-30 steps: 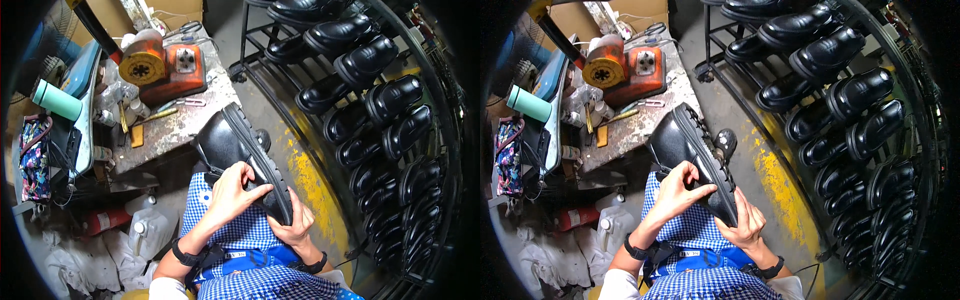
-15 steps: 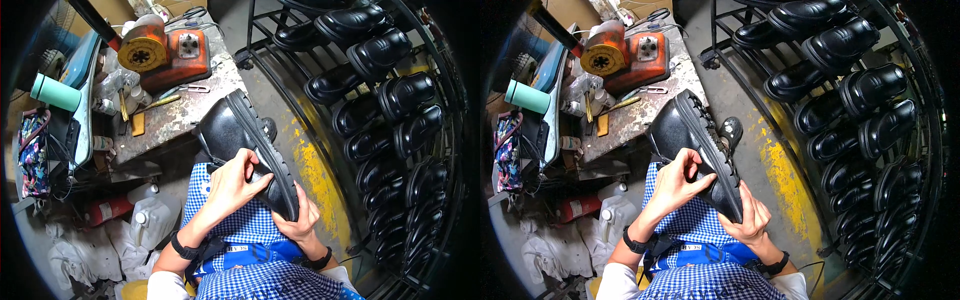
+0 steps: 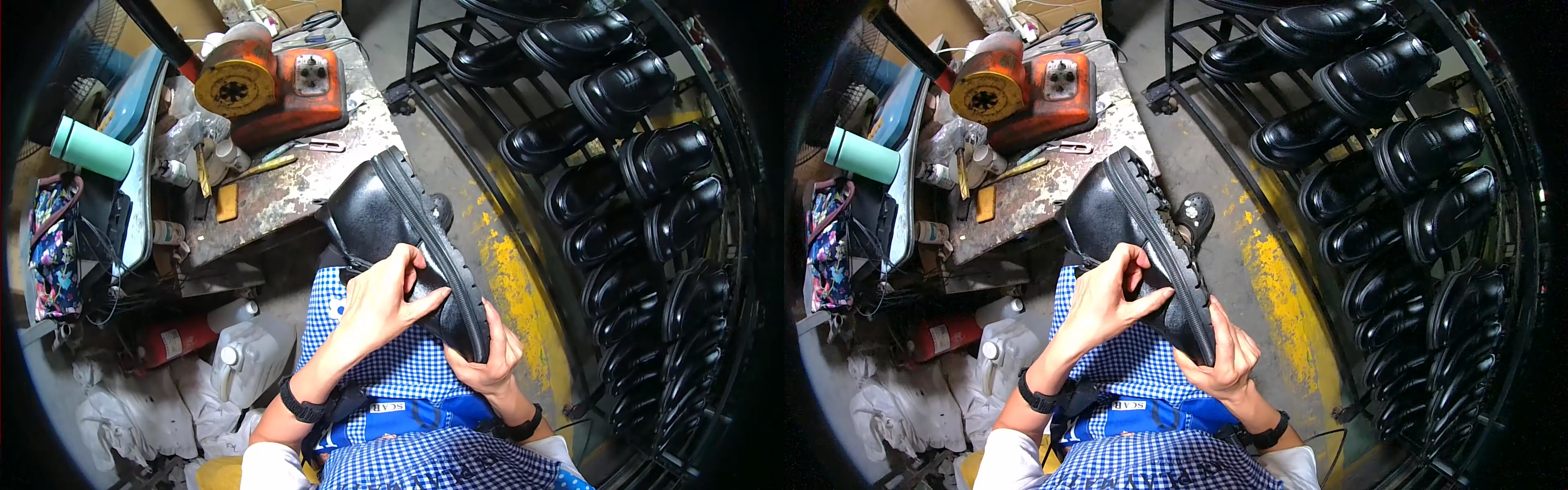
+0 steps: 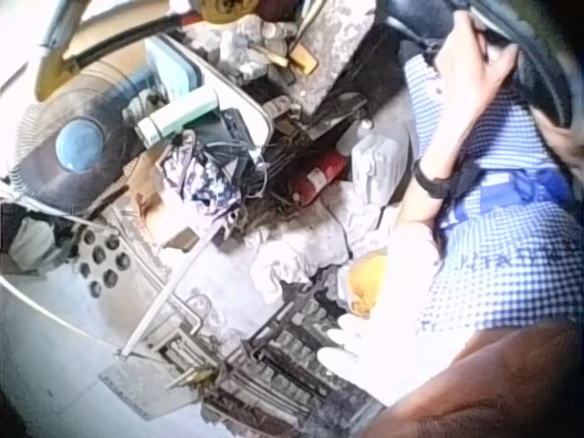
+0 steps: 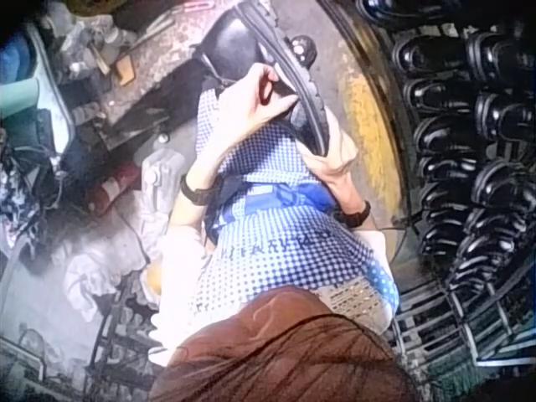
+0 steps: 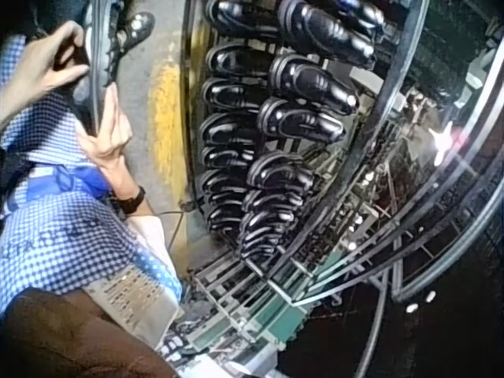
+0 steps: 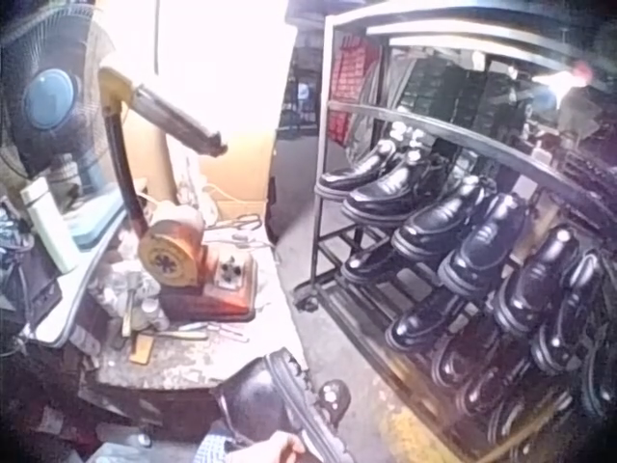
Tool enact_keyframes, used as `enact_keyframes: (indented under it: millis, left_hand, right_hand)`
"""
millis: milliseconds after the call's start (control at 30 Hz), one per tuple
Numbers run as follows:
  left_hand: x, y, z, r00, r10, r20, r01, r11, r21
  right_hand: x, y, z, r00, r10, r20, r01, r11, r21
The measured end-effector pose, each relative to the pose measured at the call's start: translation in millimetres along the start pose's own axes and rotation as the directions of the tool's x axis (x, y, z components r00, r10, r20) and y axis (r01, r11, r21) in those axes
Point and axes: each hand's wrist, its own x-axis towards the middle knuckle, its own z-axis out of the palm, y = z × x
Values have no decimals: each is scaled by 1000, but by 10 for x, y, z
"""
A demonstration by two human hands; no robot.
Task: Cleaning and inspecting black shoes in a manufacturing facility.
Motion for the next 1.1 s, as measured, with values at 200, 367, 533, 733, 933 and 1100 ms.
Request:
enact_keyframes:
  millis: [200, 367, 533, 733, 933, 1100]
  left_hand:
    - [4, 13, 49, 998, 49, -40, -47, 998, 32]
    - [20, 48, 66, 994, 93, -50, -90, 994, 67]
    - [34, 70, 39, 929, 314, -194, -301, 949, 95]
    - [-34, 9, 22, 777, 627, 57, -591, 695, 409]
    - [-5, -194, -482, 668, 607, -431, -413, 784, 464]
    - [-49, -635, -460, 757, 496, -426, -418, 868, 269]
  right_hand:
    - [-20, 2, -7, 1000, 22, -18, -22, 1000, -1]
    - [-24, 7, -7, 994, 101, -30, -99, 992, 79]
    - [-80, 77, 18, 972, 215, -93, -200, 968, 151]
    - [-78, 46, 4, 958, 275, -83, -256, 948, 190]
    - [11, 237, -11, 672, 739, 53, -438, 339, 833]
    - [548, 526, 169, 657, 739, -149, -315, 448, 837]
